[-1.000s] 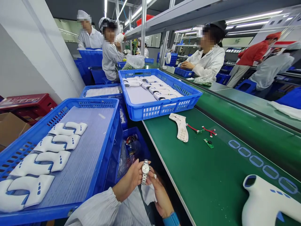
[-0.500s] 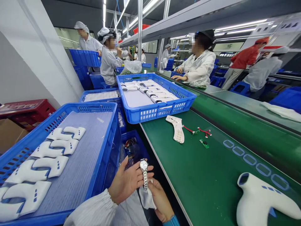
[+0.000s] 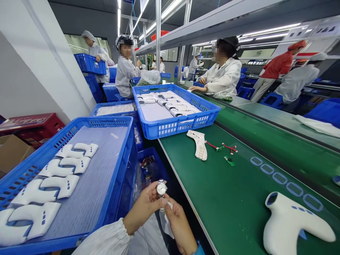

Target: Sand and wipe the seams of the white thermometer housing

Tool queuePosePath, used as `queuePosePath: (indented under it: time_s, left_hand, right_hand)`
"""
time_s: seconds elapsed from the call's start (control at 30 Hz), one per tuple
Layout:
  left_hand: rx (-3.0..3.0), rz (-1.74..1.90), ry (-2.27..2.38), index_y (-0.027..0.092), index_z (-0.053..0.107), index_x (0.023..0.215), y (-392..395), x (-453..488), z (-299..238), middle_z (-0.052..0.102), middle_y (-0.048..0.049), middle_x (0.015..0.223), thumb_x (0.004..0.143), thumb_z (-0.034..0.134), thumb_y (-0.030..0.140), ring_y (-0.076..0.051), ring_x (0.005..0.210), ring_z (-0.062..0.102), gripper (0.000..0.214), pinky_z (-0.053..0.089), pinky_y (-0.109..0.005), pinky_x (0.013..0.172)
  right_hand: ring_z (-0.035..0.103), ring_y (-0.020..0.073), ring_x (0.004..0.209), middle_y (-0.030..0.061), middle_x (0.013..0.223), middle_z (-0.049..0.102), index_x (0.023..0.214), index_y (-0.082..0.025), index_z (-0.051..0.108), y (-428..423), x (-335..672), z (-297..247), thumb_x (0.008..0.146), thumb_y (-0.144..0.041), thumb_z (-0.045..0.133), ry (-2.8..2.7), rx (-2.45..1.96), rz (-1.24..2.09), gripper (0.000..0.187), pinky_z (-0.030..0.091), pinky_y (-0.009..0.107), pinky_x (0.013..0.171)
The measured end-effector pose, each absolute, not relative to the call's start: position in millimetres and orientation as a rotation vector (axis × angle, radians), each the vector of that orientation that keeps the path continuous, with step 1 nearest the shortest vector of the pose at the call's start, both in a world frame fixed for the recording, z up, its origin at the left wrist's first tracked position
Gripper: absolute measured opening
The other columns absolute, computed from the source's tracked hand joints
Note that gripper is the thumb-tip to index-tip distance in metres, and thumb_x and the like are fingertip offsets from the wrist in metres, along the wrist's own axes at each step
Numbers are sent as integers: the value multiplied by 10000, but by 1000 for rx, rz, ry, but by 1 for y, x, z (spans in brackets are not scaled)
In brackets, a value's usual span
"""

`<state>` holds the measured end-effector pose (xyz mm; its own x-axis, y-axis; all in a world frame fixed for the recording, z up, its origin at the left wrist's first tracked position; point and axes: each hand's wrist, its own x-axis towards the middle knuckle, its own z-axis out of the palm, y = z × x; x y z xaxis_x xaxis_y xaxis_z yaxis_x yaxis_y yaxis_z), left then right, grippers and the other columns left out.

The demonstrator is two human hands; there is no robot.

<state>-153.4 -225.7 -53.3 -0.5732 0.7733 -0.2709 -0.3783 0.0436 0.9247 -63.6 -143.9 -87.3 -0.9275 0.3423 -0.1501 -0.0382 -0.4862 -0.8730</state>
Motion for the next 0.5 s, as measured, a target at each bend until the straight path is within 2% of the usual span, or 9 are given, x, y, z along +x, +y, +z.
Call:
queuePosePath:
  time_s: [0.13,0.33,0.43,0.5]
  left_hand:
    - [442,1680,1579,159,538,1069,-225,-149,-48,601,-27,809,610,696,231,-151,756,538,491,409,-277,741]
    - [548,1613,1958,157,611,990,-226,-150,-38,601,-53,876,619,655,244,-185,832,520,384,383,-312,811]
    - [593,1600,2063,168,653,923,-228,-153,-39,547,-33,790,600,672,276,-166,737,500,341,405,-289,717]
    - [556,1613,1989,171,649,946,-229,-154,-42,552,-33,808,592,687,282,-166,750,511,372,413,-277,705]
  right_hand:
    - [541,224,906,91,940,620,1021,-143,614,-145,-62,-82,809,-452,538,-1539,-418,2418,382,377,350,857]
    - [535,212,882,82,940,612,1033,-150,597,-147,-61,-80,810,-465,528,-1565,-407,2412,392,381,331,835]
    - [536,211,869,74,923,616,1008,-156,607,-148,-60,-82,788,-492,545,-1526,-385,2460,407,380,327,828]
    - [542,208,842,66,883,624,973,-158,621,-148,-60,-85,760,-502,579,-1478,-378,2501,407,384,320,808]
